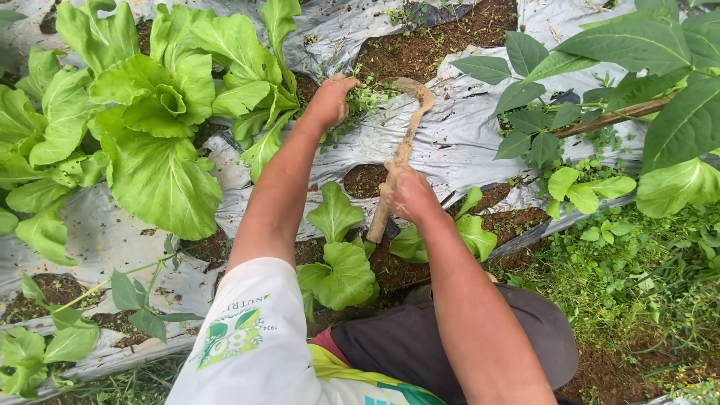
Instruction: The person sits on the ground in a garden bed and uses a hand hoe to loosen soil and remove weeds around leafy green plants. They pull weeds by hand and gather them into a pile, occasionally using the hoe to clear the area.
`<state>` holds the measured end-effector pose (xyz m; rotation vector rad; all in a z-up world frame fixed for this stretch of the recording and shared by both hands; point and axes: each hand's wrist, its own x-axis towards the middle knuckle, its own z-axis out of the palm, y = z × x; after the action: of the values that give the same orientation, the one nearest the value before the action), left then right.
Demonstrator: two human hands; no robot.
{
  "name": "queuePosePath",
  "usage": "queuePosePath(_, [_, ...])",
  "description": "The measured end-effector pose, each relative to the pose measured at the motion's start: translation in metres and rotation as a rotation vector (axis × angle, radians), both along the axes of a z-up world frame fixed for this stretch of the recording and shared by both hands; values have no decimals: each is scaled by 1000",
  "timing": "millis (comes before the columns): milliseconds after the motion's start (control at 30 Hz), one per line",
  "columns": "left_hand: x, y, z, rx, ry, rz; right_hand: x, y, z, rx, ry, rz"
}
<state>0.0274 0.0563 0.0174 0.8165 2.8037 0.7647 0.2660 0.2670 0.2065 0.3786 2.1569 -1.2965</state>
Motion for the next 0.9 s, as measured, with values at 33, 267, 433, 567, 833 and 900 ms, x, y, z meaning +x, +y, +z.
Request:
queuePosePath(33, [8, 1, 14, 24, -23, 2, 1, -2, -7, 65, 19, 37])
queuePosePath(267, [93, 19, 105, 187, -194, 23, 10, -11, 23, -257, 135, -405])
queuePosePath(433, [165, 55, 162, 461, -688, 290, 10, -1, 26, -173, 363, -495])
queuePosePath(567, [163, 61, 60, 182, -95, -108, 21, -6, 56, -59, 526, -221])
queuePosePath(833, [208, 68, 103, 674, -284, -262, 27, -1, 12, -329, 372, -150])
queuePosePath(900, [218, 67, 118, 759, -365, -245, 29, -4, 7, -455, 319, -179])
